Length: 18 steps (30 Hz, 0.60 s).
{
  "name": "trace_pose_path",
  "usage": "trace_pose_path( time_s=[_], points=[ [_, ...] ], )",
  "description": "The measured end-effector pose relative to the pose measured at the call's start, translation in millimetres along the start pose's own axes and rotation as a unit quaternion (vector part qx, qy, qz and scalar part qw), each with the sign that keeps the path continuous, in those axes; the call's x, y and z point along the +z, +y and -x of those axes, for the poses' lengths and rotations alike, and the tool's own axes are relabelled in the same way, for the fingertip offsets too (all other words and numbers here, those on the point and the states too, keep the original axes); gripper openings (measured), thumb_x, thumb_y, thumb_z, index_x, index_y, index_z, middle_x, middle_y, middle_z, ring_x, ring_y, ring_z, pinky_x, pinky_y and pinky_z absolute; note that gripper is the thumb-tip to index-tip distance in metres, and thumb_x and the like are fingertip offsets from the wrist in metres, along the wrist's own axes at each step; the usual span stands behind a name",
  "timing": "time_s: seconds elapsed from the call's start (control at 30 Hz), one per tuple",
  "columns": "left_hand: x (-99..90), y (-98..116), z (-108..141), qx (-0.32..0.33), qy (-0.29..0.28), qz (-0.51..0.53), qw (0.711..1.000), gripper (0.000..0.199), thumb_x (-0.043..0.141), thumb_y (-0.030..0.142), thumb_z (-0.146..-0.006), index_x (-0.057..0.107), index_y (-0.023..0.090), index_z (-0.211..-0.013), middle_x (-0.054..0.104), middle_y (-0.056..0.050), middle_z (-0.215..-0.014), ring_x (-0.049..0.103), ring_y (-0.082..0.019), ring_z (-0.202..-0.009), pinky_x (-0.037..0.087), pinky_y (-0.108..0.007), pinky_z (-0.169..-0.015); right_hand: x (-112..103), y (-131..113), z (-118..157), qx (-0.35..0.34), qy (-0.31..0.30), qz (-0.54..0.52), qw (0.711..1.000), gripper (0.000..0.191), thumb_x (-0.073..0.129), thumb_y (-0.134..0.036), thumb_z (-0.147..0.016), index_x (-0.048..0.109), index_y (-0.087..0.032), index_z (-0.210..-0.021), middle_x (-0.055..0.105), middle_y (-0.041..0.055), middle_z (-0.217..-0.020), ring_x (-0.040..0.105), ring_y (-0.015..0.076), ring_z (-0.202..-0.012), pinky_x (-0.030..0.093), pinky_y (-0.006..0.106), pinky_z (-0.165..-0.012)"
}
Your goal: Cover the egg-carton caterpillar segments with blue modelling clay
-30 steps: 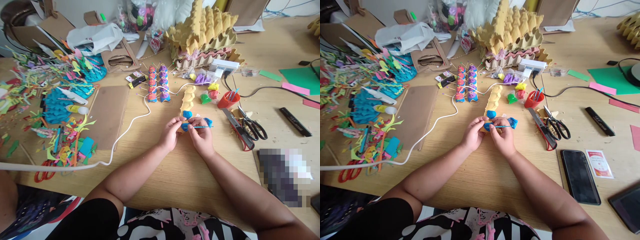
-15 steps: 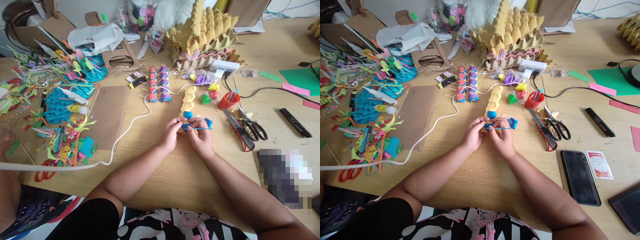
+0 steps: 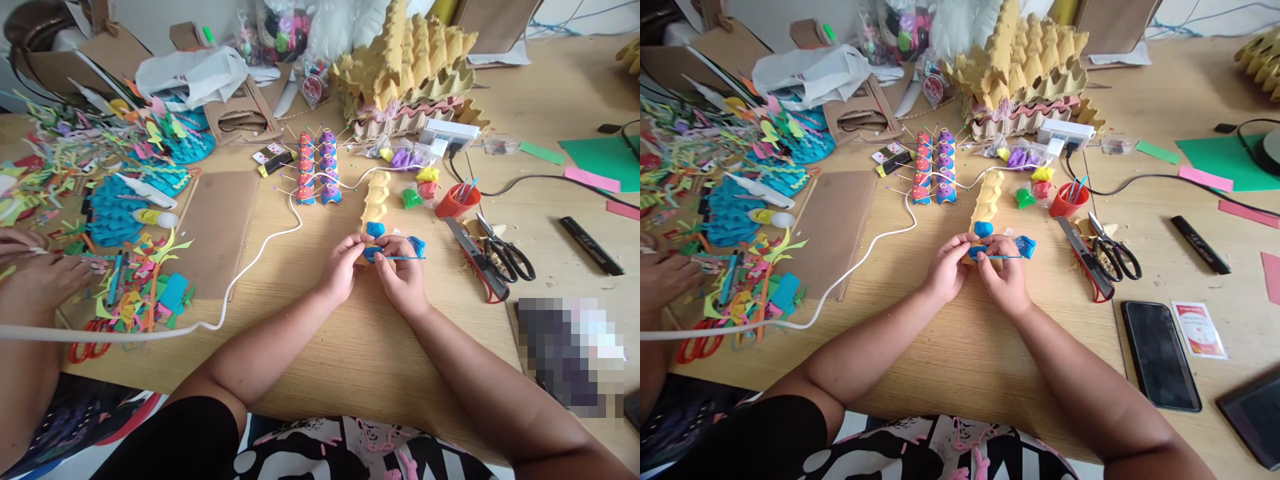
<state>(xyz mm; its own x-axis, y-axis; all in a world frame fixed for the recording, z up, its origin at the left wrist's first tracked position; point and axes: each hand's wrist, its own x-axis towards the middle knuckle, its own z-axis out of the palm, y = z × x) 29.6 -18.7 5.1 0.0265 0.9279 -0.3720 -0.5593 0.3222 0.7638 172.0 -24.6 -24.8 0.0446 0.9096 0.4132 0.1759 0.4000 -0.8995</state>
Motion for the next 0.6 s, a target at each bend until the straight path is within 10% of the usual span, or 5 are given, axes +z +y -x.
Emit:
trace_pose_path(
  time_s=[0.6],
  points=[
    [-1.9, -2.0, -1.8, 0.002, -0.002, 0.003, 1.000, 0.009, 0.078, 0.020, -0.089, 0.080, 0.019, -0.098, 0.079, -0.003, -0.106, 0.066, -0.013, -0.086, 0.043, -0.024, -0.063, -0.2, 4.2, 0.6, -0.028, -0.001, 0.001, 1.000, 0.019, 0.073, -0.030, -0.102, 0.061, -0.027, -0.087, 0.075, 0.0067, -0.113, 0.072, 0.0267, -0.113, 0.054, 0.050, -0.104]
  ],
)
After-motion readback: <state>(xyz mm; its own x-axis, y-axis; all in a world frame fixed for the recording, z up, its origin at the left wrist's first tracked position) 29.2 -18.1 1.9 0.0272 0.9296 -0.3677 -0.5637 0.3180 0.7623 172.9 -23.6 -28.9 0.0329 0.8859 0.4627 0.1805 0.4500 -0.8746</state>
